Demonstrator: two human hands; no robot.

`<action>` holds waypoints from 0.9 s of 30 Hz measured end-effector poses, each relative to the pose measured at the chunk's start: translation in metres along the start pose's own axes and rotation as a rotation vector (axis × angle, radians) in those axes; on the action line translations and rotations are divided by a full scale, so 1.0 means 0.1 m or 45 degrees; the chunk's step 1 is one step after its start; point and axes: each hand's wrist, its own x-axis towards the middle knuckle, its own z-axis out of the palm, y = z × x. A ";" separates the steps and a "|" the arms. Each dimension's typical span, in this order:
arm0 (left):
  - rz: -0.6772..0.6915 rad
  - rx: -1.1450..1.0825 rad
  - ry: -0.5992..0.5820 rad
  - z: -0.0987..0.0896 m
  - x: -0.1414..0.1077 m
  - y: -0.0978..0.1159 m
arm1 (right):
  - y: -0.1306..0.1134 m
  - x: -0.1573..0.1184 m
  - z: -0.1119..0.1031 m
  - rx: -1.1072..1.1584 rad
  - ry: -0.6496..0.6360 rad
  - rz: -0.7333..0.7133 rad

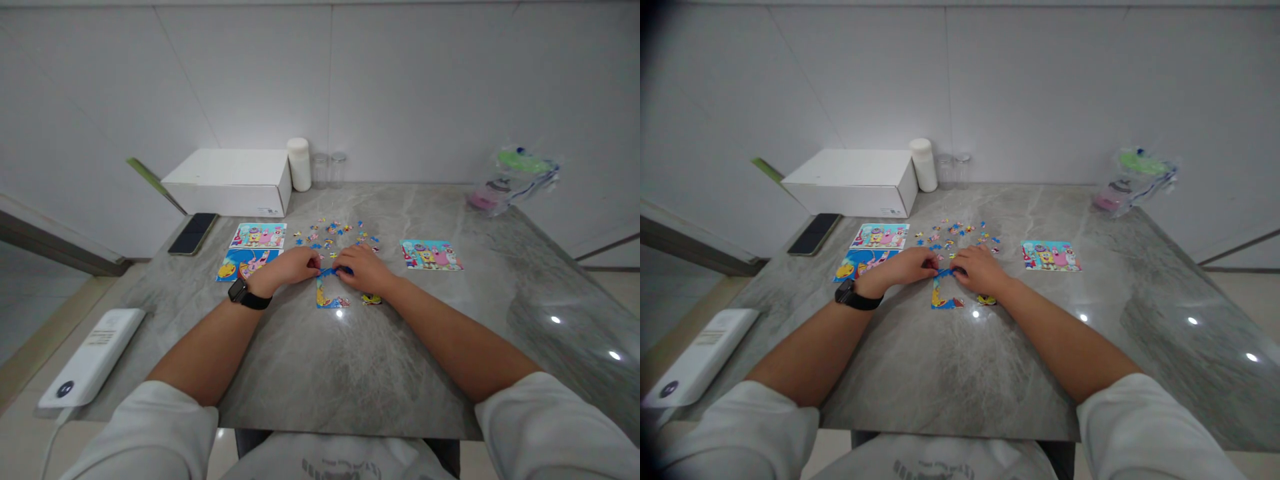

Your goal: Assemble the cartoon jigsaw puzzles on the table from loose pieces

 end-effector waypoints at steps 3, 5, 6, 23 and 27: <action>0.015 -0.028 -0.004 0.00 0.01 -0.03 | 0.00 0.00 0.00 0.016 0.037 0.014; 0.026 -0.044 -0.004 0.01 0.01 -0.04 | 0.01 0.00 -0.01 0.036 0.072 0.030; 0.026 -0.053 0.001 0.00 0.01 -0.04 | 0.01 0.00 -0.01 0.049 0.097 0.043; -0.109 0.053 0.787 0.11 0.07 -0.27 | 0.53 0.01 -0.17 0.290 0.676 0.501; -0.161 0.064 0.903 0.12 0.09 -0.31 | 0.71 -0.04 -0.27 0.294 0.730 0.617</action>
